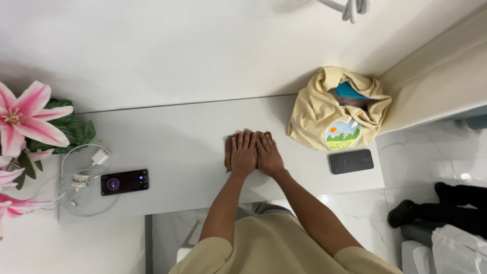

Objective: The person wipes a white table surface with a brown cloth, moving a charging cable and a tote bag aside to reach different areas. They then place a floral backpack on the table and continue wiping around it.

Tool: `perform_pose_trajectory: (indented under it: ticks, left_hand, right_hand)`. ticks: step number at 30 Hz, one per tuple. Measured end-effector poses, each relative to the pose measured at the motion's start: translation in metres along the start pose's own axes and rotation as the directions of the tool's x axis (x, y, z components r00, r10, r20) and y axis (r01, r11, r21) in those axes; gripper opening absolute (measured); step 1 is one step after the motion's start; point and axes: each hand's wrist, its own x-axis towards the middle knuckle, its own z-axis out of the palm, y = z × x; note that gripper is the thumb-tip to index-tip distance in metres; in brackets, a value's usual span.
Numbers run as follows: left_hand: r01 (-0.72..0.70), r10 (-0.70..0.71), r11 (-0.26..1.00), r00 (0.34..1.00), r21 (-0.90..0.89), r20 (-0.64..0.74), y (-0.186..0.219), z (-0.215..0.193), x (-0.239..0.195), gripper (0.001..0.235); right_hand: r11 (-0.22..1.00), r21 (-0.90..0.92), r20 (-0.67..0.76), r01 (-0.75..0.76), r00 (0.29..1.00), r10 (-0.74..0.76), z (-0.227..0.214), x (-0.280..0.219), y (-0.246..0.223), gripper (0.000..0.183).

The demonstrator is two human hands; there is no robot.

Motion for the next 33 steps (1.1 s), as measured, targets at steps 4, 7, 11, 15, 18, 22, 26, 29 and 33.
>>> perform_pose_trajectory:
  ticks: [4,7,11,15,18,22,26,29,33]
  left_hand:
    - [0.032,-0.032,0.999,0.999,-0.008,0.017,0.009,0.015,-0.009,0.061]
    - [0.057,-0.058,0.996,0.998,0.064,0.012,0.028,0.019,-0.031,0.061]
    - [0.003,0.001,0.998,0.997,0.057,-0.073,0.048,0.025,-0.061,0.063]
    - [-0.076,0.076,0.995,0.997,-0.069,0.002,0.045,0.011,-0.068,0.06]
    - [-0.083,0.088,0.99,0.995,-0.113,0.04,0.025,0.014,-0.073,0.059]
    - [-0.14,0.156,0.979,0.982,-0.146,0.105,0.014,-0.001,-0.031,0.065]
    - [-0.149,0.198,0.972,0.935,-0.184,0.293,0.009,-0.008,0.025,0.069]
    - [-0.163,0.215,0.972,0.906,-0.168,0.366,0.011,-0.014,0.039,0.071]
    - [-0.229,0.269,0.96,0.913,-0.161,0.308,0.006,-0.005,0.003,0.067]
  right_hand:
    - [0.998,-0.065,0.069,0.017,0.998,-0.013,0.008,-0.012,0.007,0.066]
    - [0.997,-0.08,0.113,0.007,0.994,0.003,0.005,-0.037,0.006,0.065]
    - [0.992,-0.119,0.146,-0.034,0.988,0.051,0.013,-0.075,0.005,0.066]
    - [0.988,-0.12,0.117,-0.095,0.987,0.109,0.02,-0.081,0.001,0.065]
    - [0.983,-0.085,0.069,-0.161,0.984,0.167,0.019,-0.064,-0.004,0.068]
    - [0.966,-0.021,-0.038,-0.256,0.966,0.256,0.014,-0.027,-0.006,0.064]
    - [0.933,0.096,-0.141,-0.346,0.924,0.357,0.01,0.004,0.011,0.065]
    - [0.909,0.109,-0.168,-0.402,0.894,0.415,0.012,0.009,0.015,0.064]
    - [0.887,0.104,-0.11,-0.45,0.881,0.46,0.017,-0.021,-0.008,0.065]
